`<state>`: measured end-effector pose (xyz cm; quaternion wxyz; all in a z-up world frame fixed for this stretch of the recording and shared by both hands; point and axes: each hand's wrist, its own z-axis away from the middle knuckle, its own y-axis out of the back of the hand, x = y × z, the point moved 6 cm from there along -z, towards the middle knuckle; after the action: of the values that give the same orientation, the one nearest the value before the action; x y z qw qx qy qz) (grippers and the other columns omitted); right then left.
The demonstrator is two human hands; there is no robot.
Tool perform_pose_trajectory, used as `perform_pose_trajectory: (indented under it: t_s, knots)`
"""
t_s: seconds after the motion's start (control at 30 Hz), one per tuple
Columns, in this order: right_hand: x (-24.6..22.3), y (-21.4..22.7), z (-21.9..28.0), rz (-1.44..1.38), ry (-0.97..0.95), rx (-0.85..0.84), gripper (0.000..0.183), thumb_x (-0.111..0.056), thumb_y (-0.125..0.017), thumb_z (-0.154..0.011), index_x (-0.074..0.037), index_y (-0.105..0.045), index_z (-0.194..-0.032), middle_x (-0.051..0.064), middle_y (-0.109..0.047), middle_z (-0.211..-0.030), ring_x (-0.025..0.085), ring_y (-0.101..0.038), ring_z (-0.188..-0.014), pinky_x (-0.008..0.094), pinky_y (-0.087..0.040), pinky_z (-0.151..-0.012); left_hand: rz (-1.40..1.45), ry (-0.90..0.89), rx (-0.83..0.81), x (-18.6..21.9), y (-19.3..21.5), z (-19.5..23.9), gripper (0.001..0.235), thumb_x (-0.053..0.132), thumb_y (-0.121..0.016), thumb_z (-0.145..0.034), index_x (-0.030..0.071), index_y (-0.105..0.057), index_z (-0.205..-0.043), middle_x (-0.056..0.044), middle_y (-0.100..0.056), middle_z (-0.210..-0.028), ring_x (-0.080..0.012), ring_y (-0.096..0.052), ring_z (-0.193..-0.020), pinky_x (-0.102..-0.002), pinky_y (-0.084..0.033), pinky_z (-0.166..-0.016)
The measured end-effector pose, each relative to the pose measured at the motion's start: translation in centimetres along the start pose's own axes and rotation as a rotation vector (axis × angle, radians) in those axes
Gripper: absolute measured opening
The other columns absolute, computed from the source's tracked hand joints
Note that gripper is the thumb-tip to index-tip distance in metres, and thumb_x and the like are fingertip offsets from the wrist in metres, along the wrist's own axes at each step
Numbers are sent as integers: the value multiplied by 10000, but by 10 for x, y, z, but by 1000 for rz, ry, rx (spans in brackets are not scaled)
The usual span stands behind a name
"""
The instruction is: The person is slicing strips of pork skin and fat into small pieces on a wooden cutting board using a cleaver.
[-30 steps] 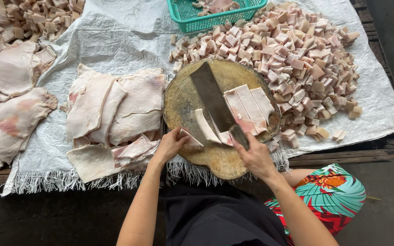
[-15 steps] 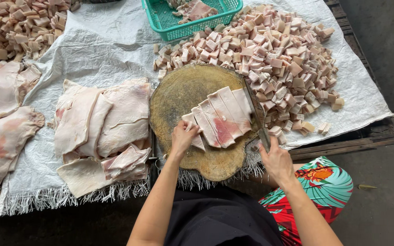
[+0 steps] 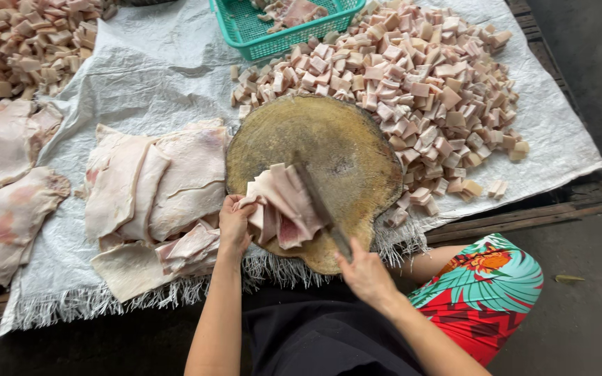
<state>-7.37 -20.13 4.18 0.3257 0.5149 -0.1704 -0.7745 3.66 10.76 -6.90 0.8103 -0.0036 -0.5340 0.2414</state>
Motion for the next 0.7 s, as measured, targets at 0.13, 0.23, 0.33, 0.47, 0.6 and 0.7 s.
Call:
perform_pose_trajectory:
  t_s: [0.13,0.23,0.33,0.47,0.6,0.7]
  knots:
    - [-19,-25,-2,48,67,-3,388,-379,-582,-987,-56,-517,-1192,253,-681,-639,450,-706,-639,547,-537,-580,51,-99,93,-6,38,-4,272,-148,-667,-857,25,-557,-1036,-161,-711,-1054,-196,-704,-940,-282,-573,-859]
    - [-9,-7,-4,36,-8,8,382,-385,-557,-992,-75,-527,-1214,224,-686,-654,404,-734,-623,525,-569,-555,71,-259,86,22,26,15,232,-73,-675,-900,39,-539,-1050,-122,-690,-1066,-184,-711,-979,-267,-575,-901]
    - [-2,28,-4,5,10,153,459,-363,-569,-963,-58,-490,-1298,209,-689,-672,397,-742,-622,514,-580,-545,-58,-367,77,67,-10,39,162,12,-670,-916,32,-543,-1014,-76,-651,-1182,-188,-731,-1001,-273,-620,-934]
    - [18,67,0,10,-97,254,420,-395,-589,-964,-78,-580,-1240,217,-700,-652,402,-746,-669,534,-555,-636,-317,-193,-9,85,-61,49,181,98,-716,-929,33,-569,-1013,-146,-653,-1094,-205,-678,-934,-289,-599,-783]
    - [42,76,-1,41,-124,294,461,-409,-585,-958,-59,-552,-1256,264,-707,-673,459,-724,-718,558,-543,-701,-990,-332,57,72,-65,48,209,146,-776,-849,45,-628,-956,-181,-659,-1029,-283,-635,-920,-384,-535,-770]
    - [58,70,-8,63,-97,305,454,-414,-584,-973,-32,-540,-1215,273,-707,-718,490,-708,-751,574,-537,-713,-1042,-413,67,70,-60,46,193,145,-739,-893,6,-635,-978,-182,-689,-1013,-248,-650,-880,-369,-543,-757]
